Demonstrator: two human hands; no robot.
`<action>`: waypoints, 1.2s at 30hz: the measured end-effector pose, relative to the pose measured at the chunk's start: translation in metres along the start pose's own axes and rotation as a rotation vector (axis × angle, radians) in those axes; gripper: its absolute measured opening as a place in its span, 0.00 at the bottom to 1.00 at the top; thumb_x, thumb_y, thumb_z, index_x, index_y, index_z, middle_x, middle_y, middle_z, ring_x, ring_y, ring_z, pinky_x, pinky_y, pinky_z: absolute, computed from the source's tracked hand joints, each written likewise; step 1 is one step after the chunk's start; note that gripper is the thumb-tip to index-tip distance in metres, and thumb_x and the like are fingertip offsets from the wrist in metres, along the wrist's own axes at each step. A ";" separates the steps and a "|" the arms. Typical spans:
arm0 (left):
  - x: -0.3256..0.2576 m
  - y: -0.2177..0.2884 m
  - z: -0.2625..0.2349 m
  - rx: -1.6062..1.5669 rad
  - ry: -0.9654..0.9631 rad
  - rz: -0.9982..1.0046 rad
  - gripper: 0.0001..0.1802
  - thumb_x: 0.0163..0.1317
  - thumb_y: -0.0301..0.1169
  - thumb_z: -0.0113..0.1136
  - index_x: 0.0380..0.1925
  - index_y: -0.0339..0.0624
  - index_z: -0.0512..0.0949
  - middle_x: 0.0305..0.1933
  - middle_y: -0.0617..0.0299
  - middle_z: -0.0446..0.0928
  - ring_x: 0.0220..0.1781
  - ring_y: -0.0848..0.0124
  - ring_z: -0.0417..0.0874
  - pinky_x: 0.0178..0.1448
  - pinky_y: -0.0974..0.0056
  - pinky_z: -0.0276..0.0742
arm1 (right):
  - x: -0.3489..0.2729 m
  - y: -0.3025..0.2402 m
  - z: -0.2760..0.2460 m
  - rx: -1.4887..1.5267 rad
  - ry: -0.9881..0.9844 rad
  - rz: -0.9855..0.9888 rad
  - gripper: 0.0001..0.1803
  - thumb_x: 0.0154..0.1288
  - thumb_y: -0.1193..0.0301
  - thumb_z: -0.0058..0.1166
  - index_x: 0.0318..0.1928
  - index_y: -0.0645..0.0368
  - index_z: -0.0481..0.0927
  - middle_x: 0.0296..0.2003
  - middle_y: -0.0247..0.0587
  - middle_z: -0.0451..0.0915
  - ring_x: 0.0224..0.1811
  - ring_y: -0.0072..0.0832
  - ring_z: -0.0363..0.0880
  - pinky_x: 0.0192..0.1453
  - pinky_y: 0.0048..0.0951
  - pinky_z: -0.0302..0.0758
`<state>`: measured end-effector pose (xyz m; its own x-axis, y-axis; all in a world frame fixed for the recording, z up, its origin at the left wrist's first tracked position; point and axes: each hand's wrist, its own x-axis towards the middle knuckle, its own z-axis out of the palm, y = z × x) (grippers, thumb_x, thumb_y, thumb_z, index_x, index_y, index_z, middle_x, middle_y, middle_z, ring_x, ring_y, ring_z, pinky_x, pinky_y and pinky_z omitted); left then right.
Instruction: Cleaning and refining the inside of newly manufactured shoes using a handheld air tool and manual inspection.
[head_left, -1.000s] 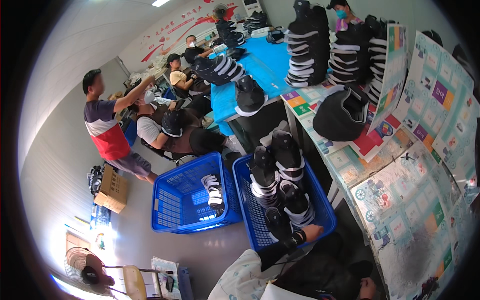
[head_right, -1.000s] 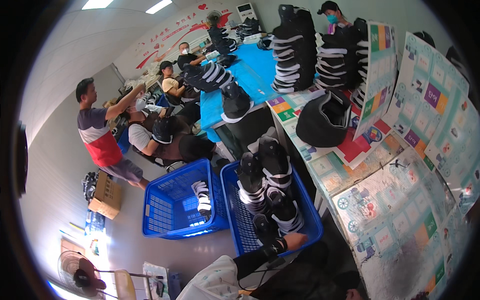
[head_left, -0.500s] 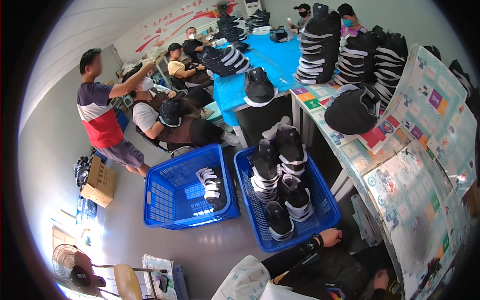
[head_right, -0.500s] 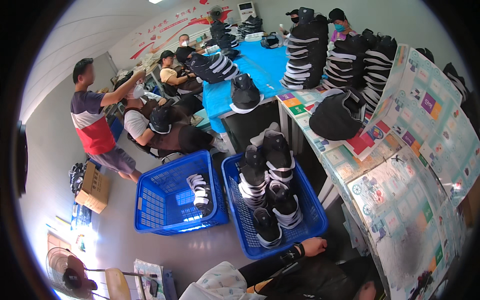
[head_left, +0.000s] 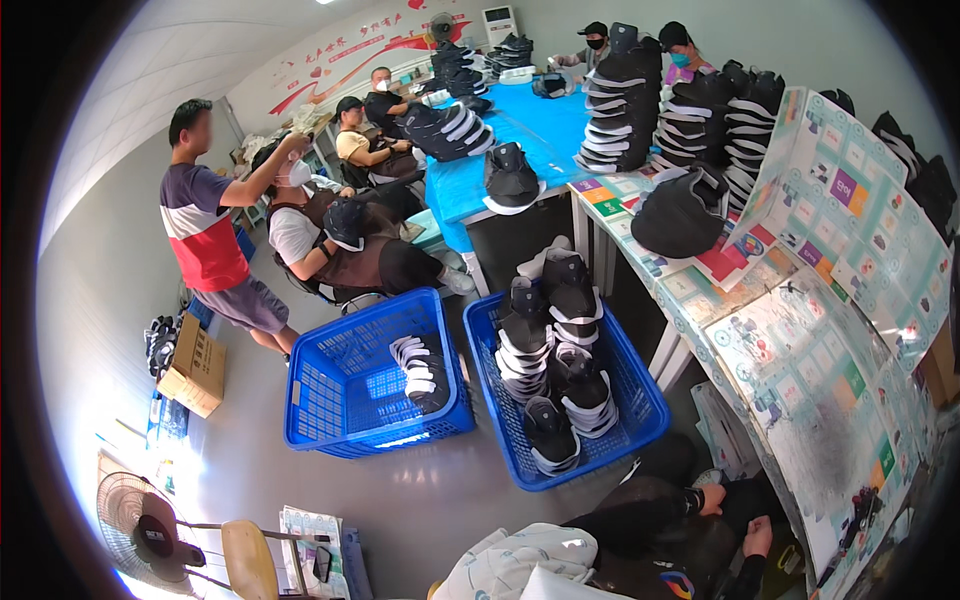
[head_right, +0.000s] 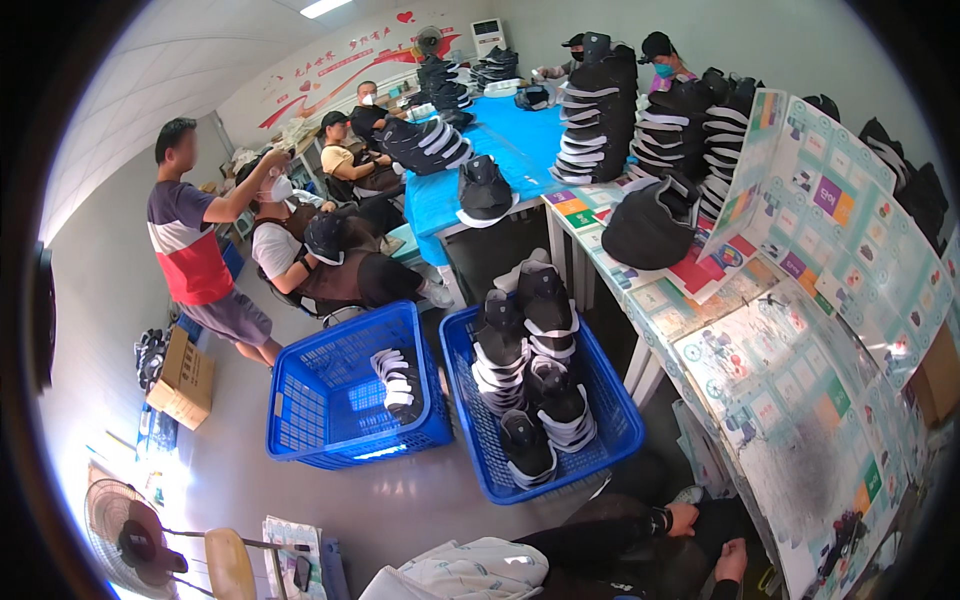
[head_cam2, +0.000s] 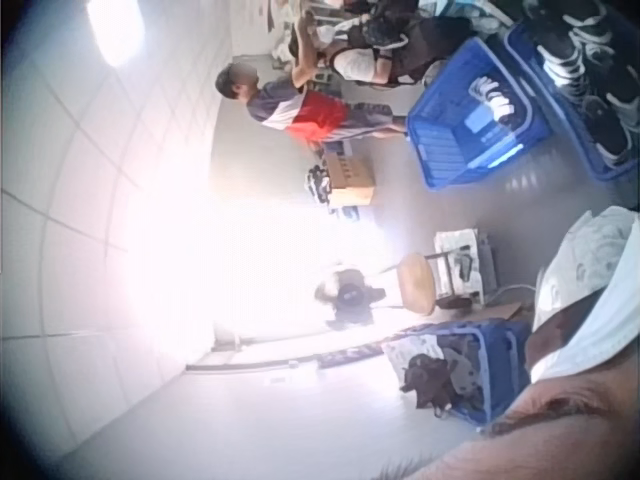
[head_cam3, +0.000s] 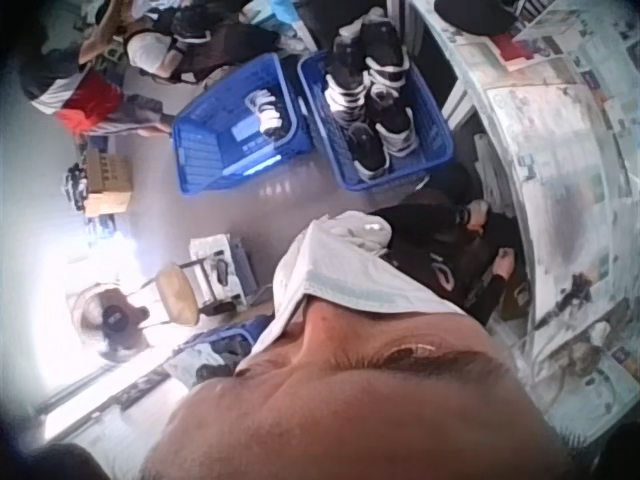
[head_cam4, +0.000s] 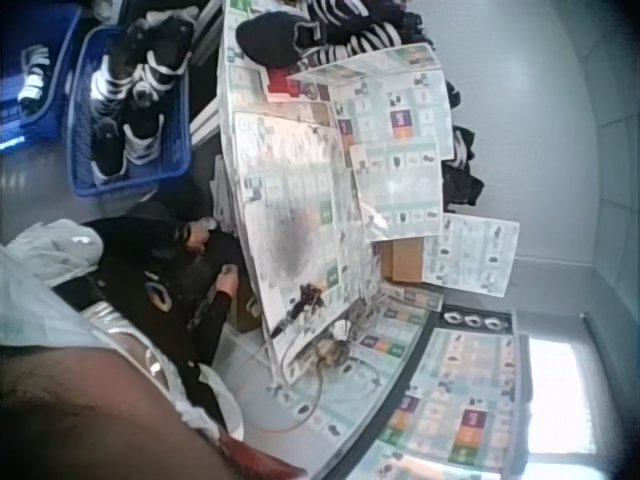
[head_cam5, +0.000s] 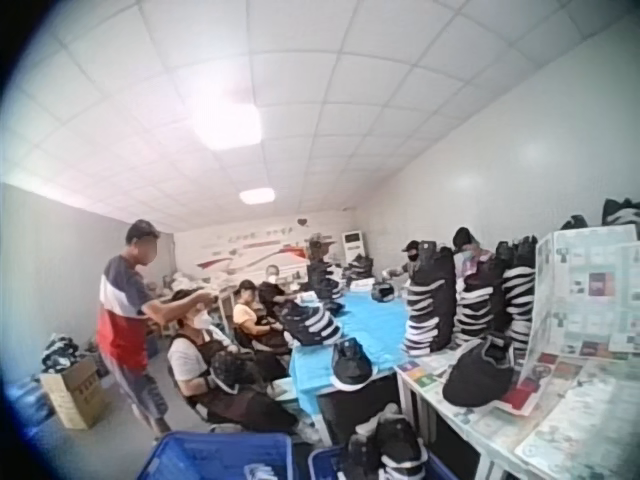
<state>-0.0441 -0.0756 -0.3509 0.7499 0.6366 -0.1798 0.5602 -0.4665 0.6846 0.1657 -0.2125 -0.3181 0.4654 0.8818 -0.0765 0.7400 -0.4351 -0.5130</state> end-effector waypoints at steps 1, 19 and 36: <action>0.004 -0.004 -0.003 -0.041 -0.016 0.029 0.15 0.54 0.40 0.75 0.32 0.42 0.83 0.36 0.51 0.85 0.46 0.50 0.86 0.48 0.48 0.81 | 0.000 0.002 0.001 0.004 -0.017 -0.053 0.08 0.67 0.77 0.60 0.38 0.63 0.72 0.31 0.55 0.78 0.36 0.53 0.79 0.42 0.47 0.74; 0.012 -0.029 -0.010 -0.202 -0.066 0.178 0.12 0.55 0.39 0.64 0.27 0.41 0.83 0.29 0.49 0.83 0.36 0.52 0.85 0.42 0.51 0.78 | 0.033 0.043 0.013 0.150 -0.312 -0.166 0.11 0.68 0.73 0.60 0.34 0.61 0.70 0.24 0.38 0.71 0.29 0.27 0.73 0.36 0.33 0.73; -0.047 -0.031 -0.106 0.101 0.255 0.000 0.07 0.51 0.32 0.63 0.32 0.50 0.79 0.39 0.58 0.82 0.45 0.53 0.83 0.44 0.45 0.76 | 0.015 -0.105 -0.035 0.214 -0.536 -0.222 0.06 0.64 0.73 0.61 0.32 0.63 0.79 0.21 0.40 0.81 0.28 0.28 0.84 0.34 0.32 0.78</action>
<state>-0.1340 -0.0255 -0.2889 0.6442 0.7648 0.0125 0.6021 -0.5171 0.6083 0.1117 -0.1599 -0.2355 -0.0387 0.9400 -0.3390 0.6516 -0.2335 -0.7218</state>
